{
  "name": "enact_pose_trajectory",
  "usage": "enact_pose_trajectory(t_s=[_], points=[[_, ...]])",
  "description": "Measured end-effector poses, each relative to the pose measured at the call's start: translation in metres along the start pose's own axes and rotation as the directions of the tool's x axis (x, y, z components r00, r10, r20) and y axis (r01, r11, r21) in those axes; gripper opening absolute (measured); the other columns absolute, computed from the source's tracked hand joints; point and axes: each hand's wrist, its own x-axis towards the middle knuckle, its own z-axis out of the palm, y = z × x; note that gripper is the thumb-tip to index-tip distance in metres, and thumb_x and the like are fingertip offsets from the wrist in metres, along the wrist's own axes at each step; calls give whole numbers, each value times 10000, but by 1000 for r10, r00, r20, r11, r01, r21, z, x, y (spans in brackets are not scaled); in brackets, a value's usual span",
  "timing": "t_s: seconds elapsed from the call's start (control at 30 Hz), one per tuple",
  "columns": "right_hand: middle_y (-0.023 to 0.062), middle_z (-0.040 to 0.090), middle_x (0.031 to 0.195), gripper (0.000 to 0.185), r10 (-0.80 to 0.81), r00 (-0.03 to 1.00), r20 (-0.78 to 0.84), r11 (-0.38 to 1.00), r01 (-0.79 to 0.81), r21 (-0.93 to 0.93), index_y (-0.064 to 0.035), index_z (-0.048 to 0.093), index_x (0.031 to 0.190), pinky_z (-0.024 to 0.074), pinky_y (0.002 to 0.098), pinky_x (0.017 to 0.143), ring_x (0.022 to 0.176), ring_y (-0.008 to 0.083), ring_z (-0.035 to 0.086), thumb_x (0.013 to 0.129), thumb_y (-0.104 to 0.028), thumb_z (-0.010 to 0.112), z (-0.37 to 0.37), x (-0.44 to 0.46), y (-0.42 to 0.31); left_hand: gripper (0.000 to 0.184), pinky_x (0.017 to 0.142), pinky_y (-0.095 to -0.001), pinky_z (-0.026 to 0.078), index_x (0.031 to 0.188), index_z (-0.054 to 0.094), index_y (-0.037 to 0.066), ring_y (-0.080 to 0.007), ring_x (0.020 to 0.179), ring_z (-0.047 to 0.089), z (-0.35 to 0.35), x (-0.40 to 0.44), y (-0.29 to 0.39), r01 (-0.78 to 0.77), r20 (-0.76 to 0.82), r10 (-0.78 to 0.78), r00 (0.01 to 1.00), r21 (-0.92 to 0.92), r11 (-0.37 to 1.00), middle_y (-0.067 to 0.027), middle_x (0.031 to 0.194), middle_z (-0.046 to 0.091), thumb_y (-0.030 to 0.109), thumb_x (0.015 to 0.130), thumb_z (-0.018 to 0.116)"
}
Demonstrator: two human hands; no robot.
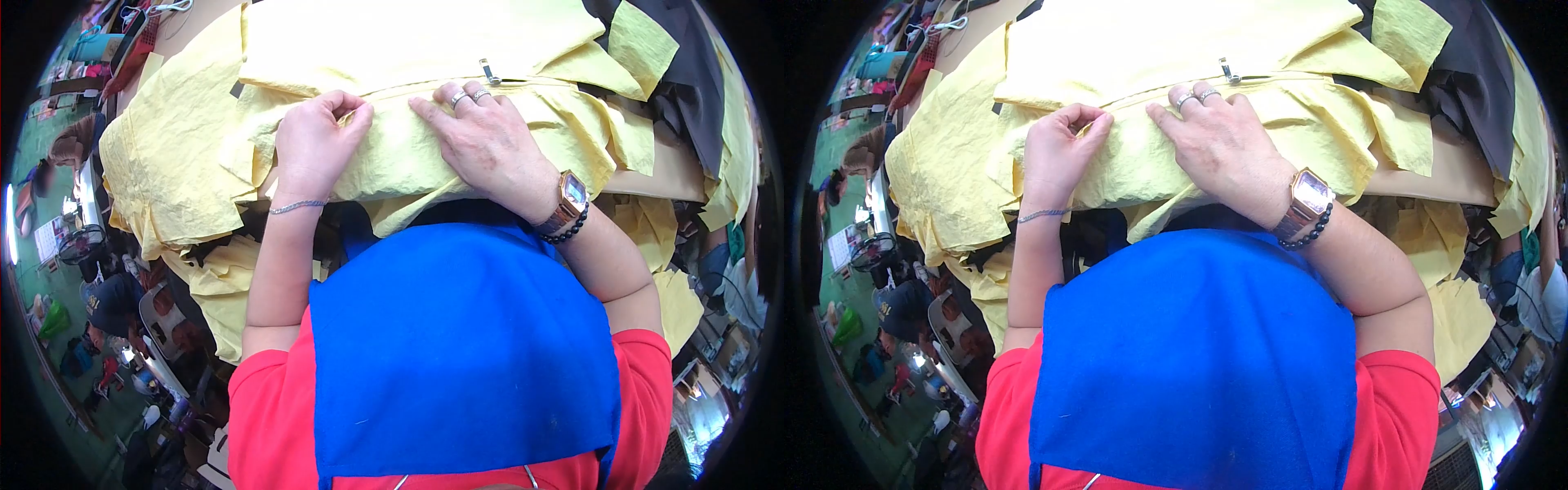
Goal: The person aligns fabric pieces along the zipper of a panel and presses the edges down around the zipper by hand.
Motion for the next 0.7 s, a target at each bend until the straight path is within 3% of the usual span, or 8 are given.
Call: enact_pose_trajectory(t_s=[0.17,0.37,0.5,0.57,0.7], points=[[141,655,1248,461,2,999,33,1000,-2,-18,-83,638,1317,516,395,778,1117,255,636,860,-117,593,-2,1,-1,248,740,-344,581,917,796,102,-233,781,752,2,-2,4,-7,-34,7,999,-5,1000,-92,837,772,336,868,732],[144,658,1237,432,-12,999,52,1000,13,-22,-72,642,1294,519,402,769,1114,251,638,870,-141,602,-4,8,-3,231,712,-367,573,873,775,101,-266,746,735,2,-4,11,-78,-84,93,992,168,983,-92,787,755,327,874,726],[133,659,1242,396,-21,1000,11,994,20,105,-64,638,1293,510,425,798,1124,245,630,918,-189,604,15,20,-18,180,700,-384,560,887,761,104,-280,777,721,3,-10,9,-193,-121,232,965,274,942,-103,858,742,280,896,724],[124,660,1245,391,-29,1000,-10,998,30,62,-65,636,1297,506,429,808,1127,243,627,934,-207,605,13,19,-19,149,700,-391,553,915,753,104,-281,804,718,1,-16,4,-270,-173,339,925,330,905,-110,908,730,249,910,719],[104,656,1244,402,-21,1000,-6,1000,21,22,-64,633,1303,500,419,800,1123,237,622,931,-214,614,12,18,-22,144,751,-389,552,970,742,74,-286,864,715,-11,-28,-5,-213,-213,275,938,272,938,-116,960,722,210,937,708]])
